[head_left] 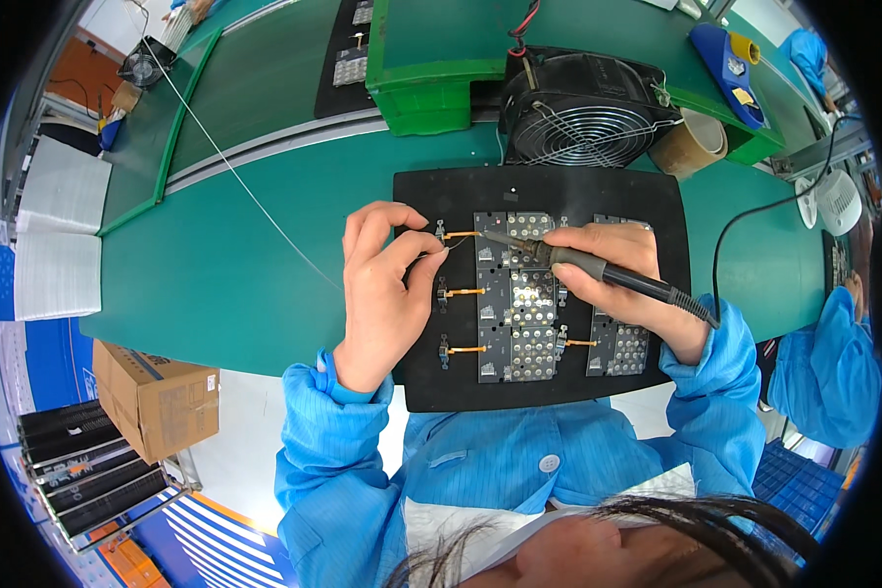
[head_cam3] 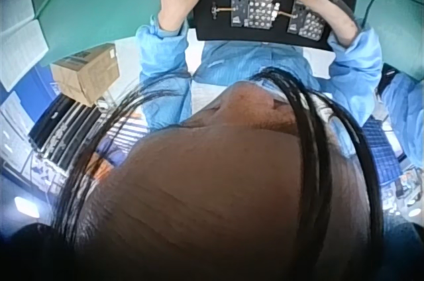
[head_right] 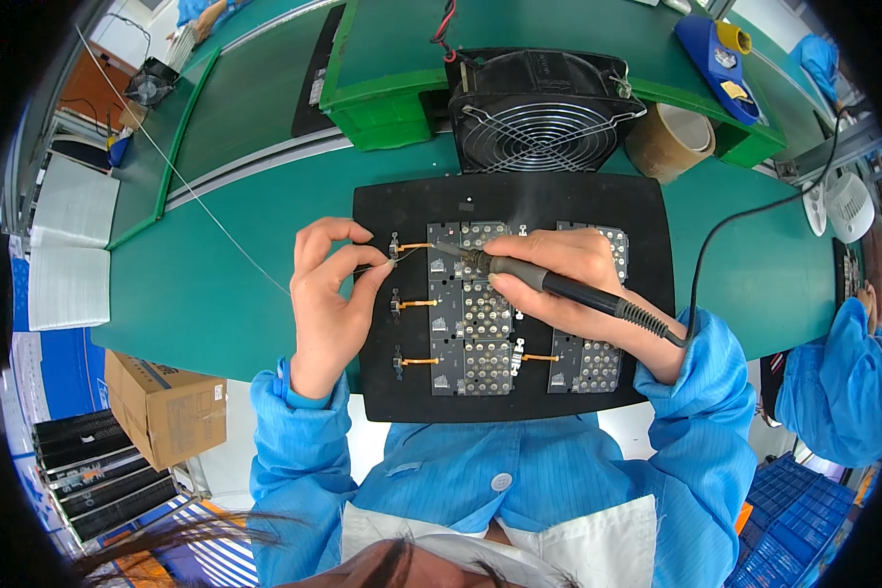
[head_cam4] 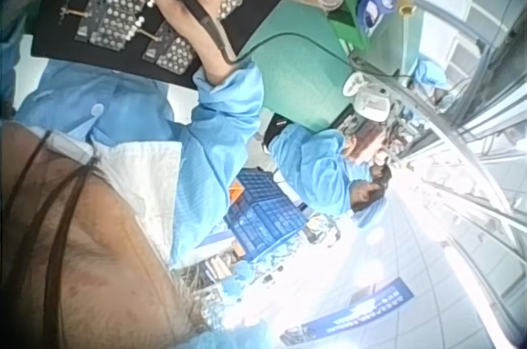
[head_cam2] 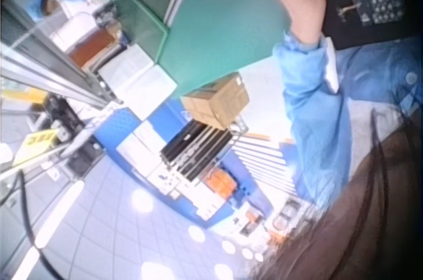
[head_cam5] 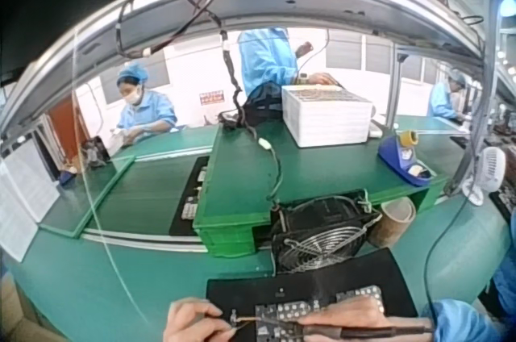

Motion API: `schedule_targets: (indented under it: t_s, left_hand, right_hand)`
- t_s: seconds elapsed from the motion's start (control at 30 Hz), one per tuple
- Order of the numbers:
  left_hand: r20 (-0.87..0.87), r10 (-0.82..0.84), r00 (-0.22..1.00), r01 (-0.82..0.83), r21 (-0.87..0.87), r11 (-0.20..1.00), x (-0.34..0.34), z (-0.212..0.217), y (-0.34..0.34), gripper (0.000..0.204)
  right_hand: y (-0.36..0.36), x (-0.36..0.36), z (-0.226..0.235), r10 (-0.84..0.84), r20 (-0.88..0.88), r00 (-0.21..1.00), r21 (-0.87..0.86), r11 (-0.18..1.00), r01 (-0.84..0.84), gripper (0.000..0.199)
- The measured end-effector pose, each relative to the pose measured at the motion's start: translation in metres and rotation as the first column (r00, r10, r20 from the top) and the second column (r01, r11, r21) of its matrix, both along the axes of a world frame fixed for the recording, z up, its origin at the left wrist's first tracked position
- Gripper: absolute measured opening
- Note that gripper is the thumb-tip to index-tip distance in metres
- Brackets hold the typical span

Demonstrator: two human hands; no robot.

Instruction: The person solders wires onto circuit boards using a soldering iron and solder wire. They slide finished board assemblies along the line and position new boards to solder.

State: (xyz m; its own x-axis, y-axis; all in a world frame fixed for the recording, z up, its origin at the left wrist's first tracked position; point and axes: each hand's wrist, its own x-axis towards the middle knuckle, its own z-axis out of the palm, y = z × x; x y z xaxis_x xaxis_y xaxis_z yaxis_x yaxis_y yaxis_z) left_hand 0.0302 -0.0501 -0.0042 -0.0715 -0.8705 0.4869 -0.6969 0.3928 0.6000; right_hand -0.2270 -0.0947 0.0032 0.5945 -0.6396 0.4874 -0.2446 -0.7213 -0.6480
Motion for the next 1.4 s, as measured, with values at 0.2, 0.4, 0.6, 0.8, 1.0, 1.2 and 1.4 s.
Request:
schedule_targets:
  t_s: [0.2,0.4,0.6,0.8,1.0,1.2,1.4]
  left_hand:
    - [-0.331,0.043,0.943,0.036,0.229,0.973,-0.003,0.000,-0.011,0.015]
    - [-0.308,-0.004,0.951,0.088,0.256,0.963,-0.011,-0.023,-0.023,0.017]
    - [-0.279,-0.039,0.960,0.108,0.238,0.965,-0.013,-0.032,-0.027,0.015]
    - [-0.292,-0.049,0.955,0.119,0.227,0.966,-0.013,-0.034,-0.028,0.012]
    - [-0.316,-0.048,0.948,0.122,0.218,0.968,-0.013,-0.034,-0.029,0.012]
    - [-0.304,-0.050,0.951,0.119,0.214,0.970,-0.013,-0.035,-0.027,0.013]
    - [-0.299,-0.046,0.953,0.113,0.210,0.971,-0.014,-0.032,-0.027,0.013]
  right_hand:
    - [0.000,-0.001,0.002,-0.008,-0.003,1.000,0.020,1.000,0.008,0.027]
    - [-0.001,-0.002,0.002,-0.009,-0.023,1.000,0.019,1.000,0.010,0.028]
    - [-0.001,-0.001,0.001,-0.010,-0.019,1.000,-0.006,1.000,0.010,0.027]
    - [-0.001,-0.001,0.004,-0.003,-0.042,0.999,0.016,1.000,0.004,0.028]
    - [0.000,-0.002,0.005,-0.044,-0.054,0.998,0.079,0.996,0.048,0.028]
    - [0.000,-0.002,0.006,-0.048,-0.060,0.997,0.088,0.995,0.054,0.027]
    - [0.000,-0.002,0.004,-0.066,-0.041,0.997,0.105,0.992,0.070,0.028]
